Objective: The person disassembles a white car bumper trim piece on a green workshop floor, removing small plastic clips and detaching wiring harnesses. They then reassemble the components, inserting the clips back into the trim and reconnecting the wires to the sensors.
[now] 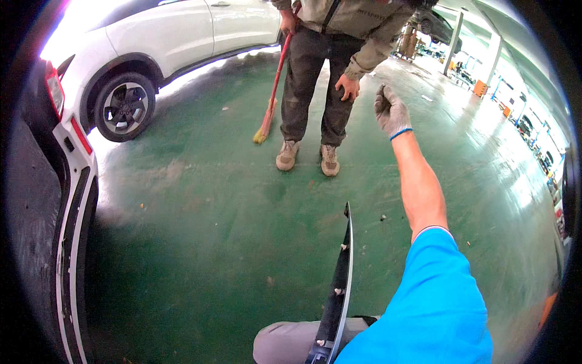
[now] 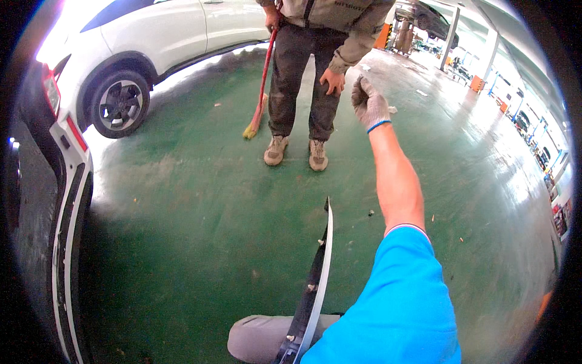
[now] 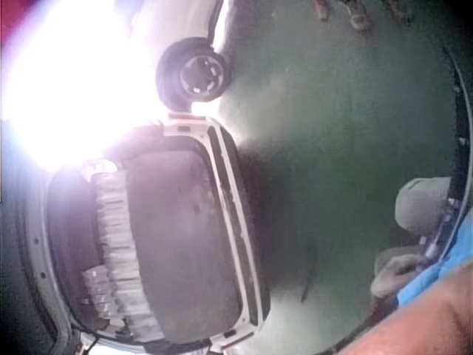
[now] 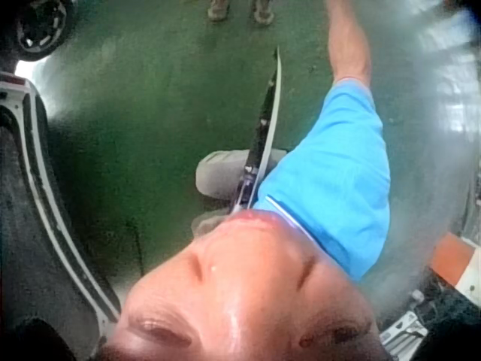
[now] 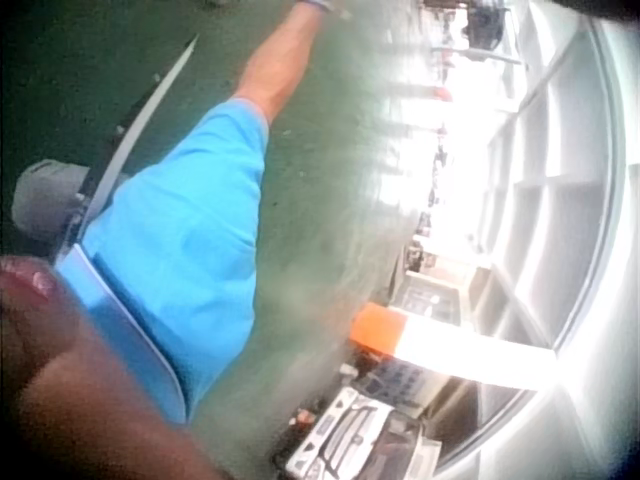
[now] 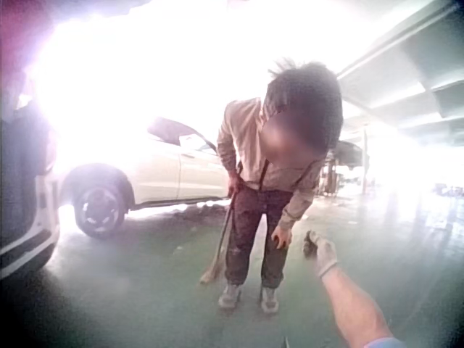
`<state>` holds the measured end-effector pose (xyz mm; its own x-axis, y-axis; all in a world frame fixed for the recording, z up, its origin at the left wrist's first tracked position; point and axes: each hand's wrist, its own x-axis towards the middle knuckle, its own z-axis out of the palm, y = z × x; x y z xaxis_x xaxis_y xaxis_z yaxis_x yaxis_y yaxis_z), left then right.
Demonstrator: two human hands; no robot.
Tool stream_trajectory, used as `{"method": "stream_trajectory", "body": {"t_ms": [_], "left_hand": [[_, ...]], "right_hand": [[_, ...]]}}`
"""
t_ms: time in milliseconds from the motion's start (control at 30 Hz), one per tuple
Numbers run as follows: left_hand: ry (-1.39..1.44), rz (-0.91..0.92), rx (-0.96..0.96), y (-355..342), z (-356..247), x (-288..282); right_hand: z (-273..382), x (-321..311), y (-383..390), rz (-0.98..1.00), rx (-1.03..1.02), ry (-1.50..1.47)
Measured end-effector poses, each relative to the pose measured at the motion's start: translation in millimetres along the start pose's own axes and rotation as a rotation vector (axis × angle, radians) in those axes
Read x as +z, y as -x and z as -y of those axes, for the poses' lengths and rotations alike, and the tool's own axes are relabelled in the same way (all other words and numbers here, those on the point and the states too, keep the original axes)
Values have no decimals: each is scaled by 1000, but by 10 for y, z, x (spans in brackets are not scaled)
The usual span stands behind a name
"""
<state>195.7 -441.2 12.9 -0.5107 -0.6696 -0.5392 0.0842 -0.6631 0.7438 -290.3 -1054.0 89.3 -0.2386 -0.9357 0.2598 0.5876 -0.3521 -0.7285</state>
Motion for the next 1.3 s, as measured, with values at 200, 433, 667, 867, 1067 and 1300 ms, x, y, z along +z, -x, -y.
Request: {"method": "stream_trajectory", "body": {"t_ms": [200,433,667,867,1067,1300], "left_hand": [[-164,-33,65,-13,-494,137],[71,17,-127,-59,-306,62],[-25,90,-131,-193,-322,-130],[-97,108,-96,-302,-436,-113],[-112,92,-70,-302,-363,-107],[-108,59,-59,-274,-322,-80]], "right_hand": [[23,-72,-22,-14,-25,24],[1194,-1119,-160,-331,-294,396],[3115,-1677,439,-975,-756,380],[3029,-1514,574,-1003,-792,340],[2564,-1361,314,-779,-627,387],[2792,-1250,321,-860,-725,310]]}}
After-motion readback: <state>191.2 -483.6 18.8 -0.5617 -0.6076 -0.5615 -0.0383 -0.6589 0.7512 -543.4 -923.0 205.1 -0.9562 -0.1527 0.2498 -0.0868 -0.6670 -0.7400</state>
